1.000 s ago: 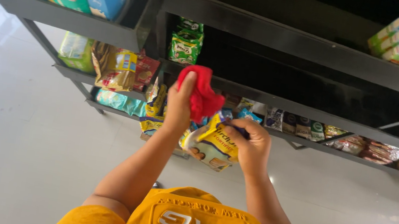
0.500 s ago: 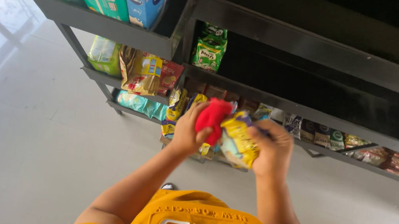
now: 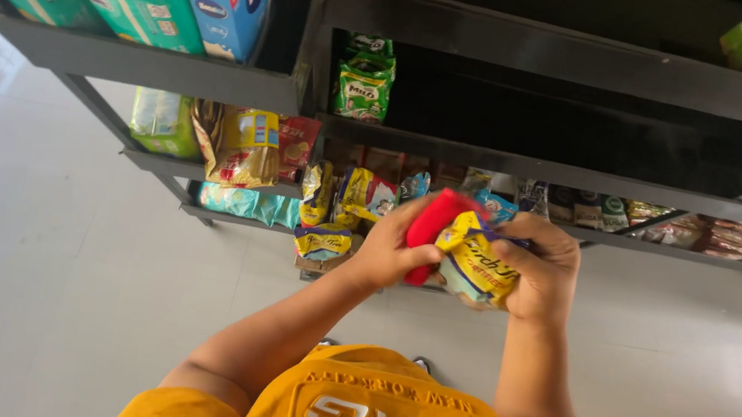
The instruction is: Wiping and organizing various packaged grocery items on a shelf using a red cloth.
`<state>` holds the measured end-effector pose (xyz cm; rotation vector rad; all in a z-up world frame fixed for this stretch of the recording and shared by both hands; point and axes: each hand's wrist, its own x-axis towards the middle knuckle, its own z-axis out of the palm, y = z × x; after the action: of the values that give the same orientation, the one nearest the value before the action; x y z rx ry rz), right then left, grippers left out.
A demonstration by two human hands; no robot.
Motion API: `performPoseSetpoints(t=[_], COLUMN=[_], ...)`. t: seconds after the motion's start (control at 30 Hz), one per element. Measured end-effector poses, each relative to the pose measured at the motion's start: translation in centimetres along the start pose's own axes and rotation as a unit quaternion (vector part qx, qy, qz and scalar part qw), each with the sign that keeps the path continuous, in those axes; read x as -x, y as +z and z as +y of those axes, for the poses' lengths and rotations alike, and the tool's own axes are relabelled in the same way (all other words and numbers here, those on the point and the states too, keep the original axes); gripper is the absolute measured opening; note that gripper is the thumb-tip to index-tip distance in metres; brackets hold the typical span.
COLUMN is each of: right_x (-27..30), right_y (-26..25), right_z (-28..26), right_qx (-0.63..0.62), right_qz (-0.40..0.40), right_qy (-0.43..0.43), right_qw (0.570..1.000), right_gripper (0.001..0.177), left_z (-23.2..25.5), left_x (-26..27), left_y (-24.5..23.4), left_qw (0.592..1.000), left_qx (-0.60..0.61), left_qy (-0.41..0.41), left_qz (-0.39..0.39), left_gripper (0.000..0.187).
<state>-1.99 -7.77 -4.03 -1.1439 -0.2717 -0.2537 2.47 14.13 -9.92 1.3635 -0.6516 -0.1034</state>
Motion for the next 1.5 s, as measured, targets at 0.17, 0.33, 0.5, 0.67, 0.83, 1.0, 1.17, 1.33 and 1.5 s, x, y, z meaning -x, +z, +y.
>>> performPoseSetpoints(t=[0.17, 0.33, 0.5, 0.67, 0.83, 1.0, 1.17, 1.33, 1.5], right_x=[0.5, 0.2, -1.0, -3.4, -2.5, -5.0, -8.4, -12.4, -19.9], right_y=[-0.9, -0.5, -1.7, -0.5, -8.7, -11.0, -15.2, -19.6, -21.8], right_z=[-0.9, -0.6, -0.7, -3.7, 2.6, 3.6, 6.1, 13.7, 25.4], right_qx=[-0.011, -0.035, 0.016, 0.123, 0.184, 0.272, 0.331, 0.380, 0.372], right_qz=[0.110, 0.171, 0.123, 0.038, -0.113, -0.035, -0.024, -0.027, -0.051], right_qy=[-0.006, -0.048, -0.018, -0.019, 0.170, 0.185, 0.180, 0.142, 0.084], right_qw=[0.994, 0.984, 0.992, 0.991, 0.961, 0.944, 0.926, 0.914, 0.923], right_gripper=[0.019, 0.016, 0.019, 0.070, 0.105, 0.063, 0.051, 0.042, 0.044], left_z=[-4.9, -4.5, -5.1, -9.7, -11.6, -11.8, -14.8, -18.9, -26.0], left_x=[3.0, 2.8, 1.5, 0.9, -1.9, -6.0, -8.9, -10.0, -9.7], left_y=[0.7, 0.0, 0.6, 0.8, 2.7, 6.6, 9.7, 8.1, 2.0], left_qw=[0.852, 0.827, 0.850, 0.819, 0.827, 0.901, 0.868, 0.837, 0.815], left_qx=[0.478, 0.520, 0.485, 0.533, 0.507, 0.303, 0.264, 0.279, 0.221], left_qy=[-0.196, -0.164, -0.206, -0.212, -0.225, -0.176, -0.194, -0.163, -0.139], left_qz=[-0.083, -0.136, -0.017, 0.015, 0.092, 0.257, 0.373, 0.442, 0.516], left_gripper=[0.101, 0.087, 0.077, 0.073, 0.067, 0.066, 0.063, 0.054, 0.052])
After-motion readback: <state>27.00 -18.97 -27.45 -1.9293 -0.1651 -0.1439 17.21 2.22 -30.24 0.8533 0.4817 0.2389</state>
